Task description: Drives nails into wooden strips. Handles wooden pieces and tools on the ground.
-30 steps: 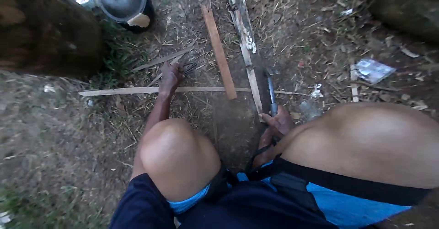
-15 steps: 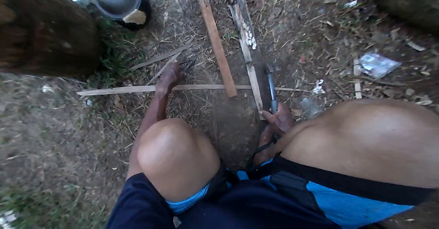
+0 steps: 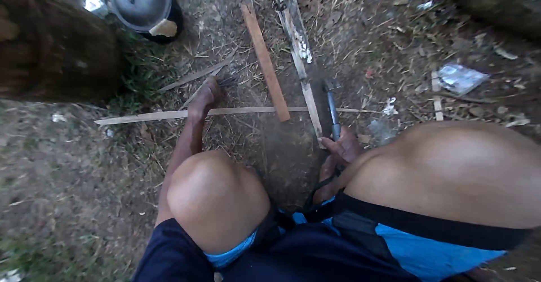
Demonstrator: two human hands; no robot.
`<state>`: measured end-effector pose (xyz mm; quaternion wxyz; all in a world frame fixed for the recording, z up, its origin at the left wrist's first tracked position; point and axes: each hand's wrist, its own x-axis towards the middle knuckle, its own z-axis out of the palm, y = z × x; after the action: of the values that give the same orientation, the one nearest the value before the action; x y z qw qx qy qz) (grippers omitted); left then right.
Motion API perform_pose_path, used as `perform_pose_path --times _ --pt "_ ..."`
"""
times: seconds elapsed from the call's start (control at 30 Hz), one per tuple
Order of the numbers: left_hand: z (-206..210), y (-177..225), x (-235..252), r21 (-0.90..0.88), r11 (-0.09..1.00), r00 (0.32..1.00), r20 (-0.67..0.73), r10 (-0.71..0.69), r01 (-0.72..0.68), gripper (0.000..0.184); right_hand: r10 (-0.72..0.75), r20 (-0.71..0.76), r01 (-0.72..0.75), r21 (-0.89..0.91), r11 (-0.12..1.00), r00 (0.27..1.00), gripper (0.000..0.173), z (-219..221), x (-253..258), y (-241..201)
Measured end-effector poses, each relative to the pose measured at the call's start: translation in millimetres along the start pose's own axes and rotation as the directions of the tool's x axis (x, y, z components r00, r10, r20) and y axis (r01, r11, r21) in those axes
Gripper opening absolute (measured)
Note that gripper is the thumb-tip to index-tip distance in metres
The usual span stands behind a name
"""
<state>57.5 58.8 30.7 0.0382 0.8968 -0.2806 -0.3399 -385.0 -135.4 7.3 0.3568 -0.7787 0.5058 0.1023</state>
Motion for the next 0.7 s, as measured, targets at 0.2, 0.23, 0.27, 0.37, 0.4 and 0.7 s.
perform_pose_path --times 0.2,0.23,0.27,0.37,0.4,0.7 --pt "6.9 4.0 13.5 0.089 0.995 0.997 -0.063 -0.043 0.049 0.049 0.04 0.034 -0.039 -0.044 0.998 0.999 0.073 5.5 15.2 18.7" --pt "9.1 2.6 17.4 0.107 0.993 0.997 -0.07 -0.039 0.046 0.049 0.049 0.062 -0.046 -0.051 0.998 0.997 0.072 -0.8 12.5 10.3" --pt "10.6 2.3 19.7 0.118 0.992 0.996 -0.079 -0.038 0.047 0.048 0.088 0.145 -0.081 -0.052 0.995 0.985 0.071 -16.5 6.1 -10.4" --pt "10.4 1.6 25.8 0.129 0.99 0.995 -0.082 -0.049 0.059 0.048 0.164 0.212 -0.148 -0.089 0.985 0.963 0.071 -32.1 -2.6 -38.1" --pt "8.7 1.4 27.4 0.128 0.991 0.997 -0.072 -0.041 0.05 0.048 0.164 0.211 -0.15 -0.082 0.985 0.964 0.071 -32.5 -3.7 -39.2" --pt "2.4 5.9 43.0 0.291 0.953 0.995 -0.027 0.094 -0.082 0.041 0.145 0.137 -0.147 0.001 0.989 0.98 0.071 -15.5 0.2 -20.9"
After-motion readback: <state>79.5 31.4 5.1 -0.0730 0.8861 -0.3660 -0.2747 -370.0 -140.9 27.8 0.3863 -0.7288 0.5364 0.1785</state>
